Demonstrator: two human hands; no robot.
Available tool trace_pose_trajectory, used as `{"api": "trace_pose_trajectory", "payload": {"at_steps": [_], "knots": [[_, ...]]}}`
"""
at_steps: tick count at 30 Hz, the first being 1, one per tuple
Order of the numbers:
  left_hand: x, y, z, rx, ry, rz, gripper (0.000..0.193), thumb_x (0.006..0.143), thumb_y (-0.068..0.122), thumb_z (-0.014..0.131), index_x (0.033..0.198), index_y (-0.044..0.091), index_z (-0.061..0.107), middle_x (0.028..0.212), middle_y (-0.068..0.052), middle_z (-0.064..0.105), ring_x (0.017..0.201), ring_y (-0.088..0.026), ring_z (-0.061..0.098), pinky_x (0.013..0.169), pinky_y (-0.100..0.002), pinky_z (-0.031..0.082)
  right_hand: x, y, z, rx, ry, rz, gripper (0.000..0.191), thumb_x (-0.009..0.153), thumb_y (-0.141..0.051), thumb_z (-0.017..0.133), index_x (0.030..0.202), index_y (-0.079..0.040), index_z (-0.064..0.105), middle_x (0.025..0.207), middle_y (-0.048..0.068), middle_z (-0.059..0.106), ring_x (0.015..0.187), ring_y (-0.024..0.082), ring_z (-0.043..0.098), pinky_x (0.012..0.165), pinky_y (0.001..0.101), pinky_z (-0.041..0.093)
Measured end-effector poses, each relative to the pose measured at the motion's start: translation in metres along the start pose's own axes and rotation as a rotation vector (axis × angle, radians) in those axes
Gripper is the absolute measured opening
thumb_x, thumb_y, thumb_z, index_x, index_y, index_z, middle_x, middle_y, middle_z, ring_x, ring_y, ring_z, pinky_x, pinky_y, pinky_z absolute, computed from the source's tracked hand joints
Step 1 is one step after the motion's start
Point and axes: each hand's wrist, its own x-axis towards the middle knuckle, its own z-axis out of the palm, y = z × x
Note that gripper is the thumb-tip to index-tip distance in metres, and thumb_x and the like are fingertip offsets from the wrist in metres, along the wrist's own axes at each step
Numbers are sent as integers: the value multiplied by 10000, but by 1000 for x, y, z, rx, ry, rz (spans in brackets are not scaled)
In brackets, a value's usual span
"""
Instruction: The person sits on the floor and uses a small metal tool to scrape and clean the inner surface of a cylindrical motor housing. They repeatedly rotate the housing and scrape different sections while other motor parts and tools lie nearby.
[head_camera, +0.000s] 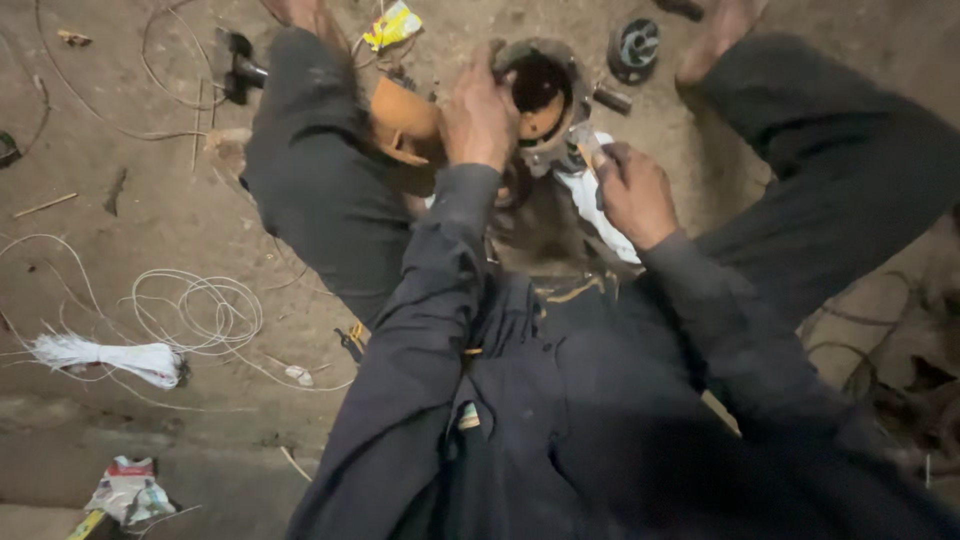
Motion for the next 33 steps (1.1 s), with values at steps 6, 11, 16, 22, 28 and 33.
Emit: {"api": "trace_pose_trajectory", "payload": {"at_steps": [6,11,16,22,28,33], "knots": [[4,-1,-1,-70,112,174,472,923,164,650,1381,136,539,1161,-193,695,1106,-436,664,940,-498,552,3,-3,6,-93,77,-66,314,1094,-265,544,1142,11,685,756,189,664,754,372,691,707,486,515],[5,1,-3,-43,109,137,328,979,277,694,1264,152,590,1156,-151,724,1087,-397,690,892,-486,560,0,-3,12,-92,116,-66,278,1100,-262,560,1191,-20,662,894,233,691,867,426,683,773,511,517],[5,3,-2,32,73,35,336,958,297,672,1248,139,610,1136,-160,727,1029,-411,684,837,-507,543,-19,-2,15,-44,197,-87,383,1062,-192,561,1425,-70,553,1014,215,697,932,423,684,804,503,521],[4,4,-1,-9,95,58,325,982,301,650,1255,130,608,1135,-162,726,1052,-406,692,862,-495,551,-32,-12,7,-268,223,-274,406,1007,-194,674,1405,-156,601,1115,183,666,923,424,686,783,485,544],[3,5,-3,-30,71,43,314,976,266,664,1256,132,615,1128,-177,728,1051,-411,691,867,-494,549,-34,-11,13,-511,191,-242,507,982,-201,681,1481,-197,587,1091,219,641,746,409,673,623,505,538],[3,9,-6,-59,77,63,298,982,240,649,1270,168,621,1119,-166,739,1066,-392,708,883,-484,560,-34,-6,23,-591,187,-218,540,1004,-212,684,1532,-207,569,1024,193,627,703,397,675,601,498,556]]}}
